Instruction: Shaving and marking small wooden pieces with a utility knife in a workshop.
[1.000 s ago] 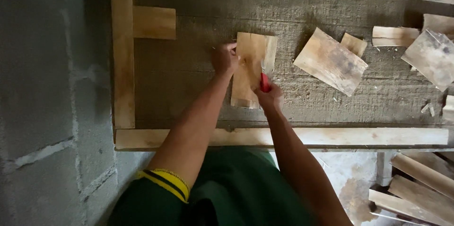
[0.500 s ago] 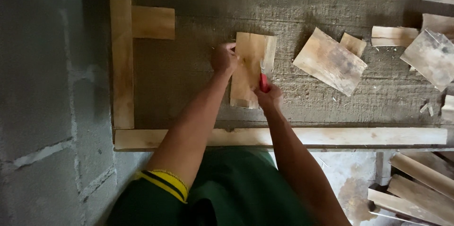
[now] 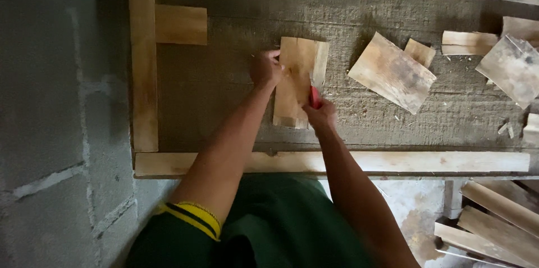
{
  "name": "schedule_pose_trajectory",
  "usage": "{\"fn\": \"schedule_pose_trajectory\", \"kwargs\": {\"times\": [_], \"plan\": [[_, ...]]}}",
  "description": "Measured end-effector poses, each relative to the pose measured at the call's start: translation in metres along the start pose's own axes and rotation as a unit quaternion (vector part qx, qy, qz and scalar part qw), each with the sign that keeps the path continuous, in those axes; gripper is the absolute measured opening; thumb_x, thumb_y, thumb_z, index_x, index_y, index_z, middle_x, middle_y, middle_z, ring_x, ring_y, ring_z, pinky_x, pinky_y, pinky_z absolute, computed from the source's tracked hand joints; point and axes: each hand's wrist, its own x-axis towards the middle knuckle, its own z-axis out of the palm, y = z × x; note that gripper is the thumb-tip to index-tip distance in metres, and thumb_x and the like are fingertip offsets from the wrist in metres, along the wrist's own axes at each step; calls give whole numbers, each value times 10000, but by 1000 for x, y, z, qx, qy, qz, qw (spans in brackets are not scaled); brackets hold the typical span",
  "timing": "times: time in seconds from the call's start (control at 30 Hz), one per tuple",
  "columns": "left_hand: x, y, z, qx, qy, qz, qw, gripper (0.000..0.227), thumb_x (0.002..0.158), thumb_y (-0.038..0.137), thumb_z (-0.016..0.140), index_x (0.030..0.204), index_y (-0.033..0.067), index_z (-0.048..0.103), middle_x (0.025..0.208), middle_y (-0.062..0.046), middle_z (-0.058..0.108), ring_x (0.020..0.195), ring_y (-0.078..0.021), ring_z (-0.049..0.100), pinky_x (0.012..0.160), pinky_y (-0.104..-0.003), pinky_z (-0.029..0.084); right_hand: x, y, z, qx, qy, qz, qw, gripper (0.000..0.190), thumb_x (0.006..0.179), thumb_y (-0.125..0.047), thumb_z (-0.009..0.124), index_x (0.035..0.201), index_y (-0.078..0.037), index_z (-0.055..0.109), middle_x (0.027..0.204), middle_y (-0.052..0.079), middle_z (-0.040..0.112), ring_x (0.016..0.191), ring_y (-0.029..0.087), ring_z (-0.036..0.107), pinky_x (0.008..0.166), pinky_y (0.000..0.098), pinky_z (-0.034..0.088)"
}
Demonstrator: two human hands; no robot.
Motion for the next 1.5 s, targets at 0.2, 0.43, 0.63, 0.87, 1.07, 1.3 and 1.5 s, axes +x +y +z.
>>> {"fn": "schedule_pose_trajectory", "kwargs": {"times": [0.2,0.43,0.63,0.87,1.07,1.3,1.5], "plan": [[10,-19,12,-30,17,43,998,535,756,82,859,1273,121,724,1004,-91,792,890,-235,760,809,-386,603,8,9,5,-21,18,-28,999,325,738,-320,900,854,-53,754,671,17,673,573,127,591,519,337,481],[-5,1,0,6,33,47,998,553,742,86,876,1269,118,710,1016,-76,787,895,-228,758,809,-393,600,7,5,8,36,15,-64,997,362,759,-355,916,820,-38,755,699,12,679,603,119,576,554,313,486],[-14,12,-12,23,18,24,999,565,790,118,857,1327,204,702,987,-57,785,842,-225,740,791,-405,591,13,12,13,64,3,-59,996,352,765,-301,904,846,-6,729,722,26,656,610,136,568,551,337,487],[0,-11,0,32,4,84,996,577,791,136,867,1339,161,688,1000,-85,776,876,-242,740,797,-416,591,10,7,10,2,11,-44,999,359,756,-323,903,825,-18,725,703,40,661,597,143,568,554,354,488],[4,24,-12,196,78,251,945,597,669,117,871,1226,34,671,1199,-193,677,1119,-385,619,956,-506,510,28,33,23,6,33,-76,997,327,732,-295,885,833,-27,728,689,49,669,589,149,590,539,362,500],[42,24,5,262,28,442,858,341,962,100,568,1299,66,602,1347,-131,613,1250,-361,545,1065,-476,464,-5,-13,0,-48,14,-21,999,304,763,-301,890,865,-55,745,680,62,668,575,173,605,545,367,488],[21,57,-16,320,-33,435,841,527,874,78,604,1397,89,541,1426,-130,566,1280,-364,513,1102,-499,439,-9,-14,0,39,-2,13,999,359,747,-318,884,939,-36,771,721,57,695,590,168,609,542,379,518]]}}
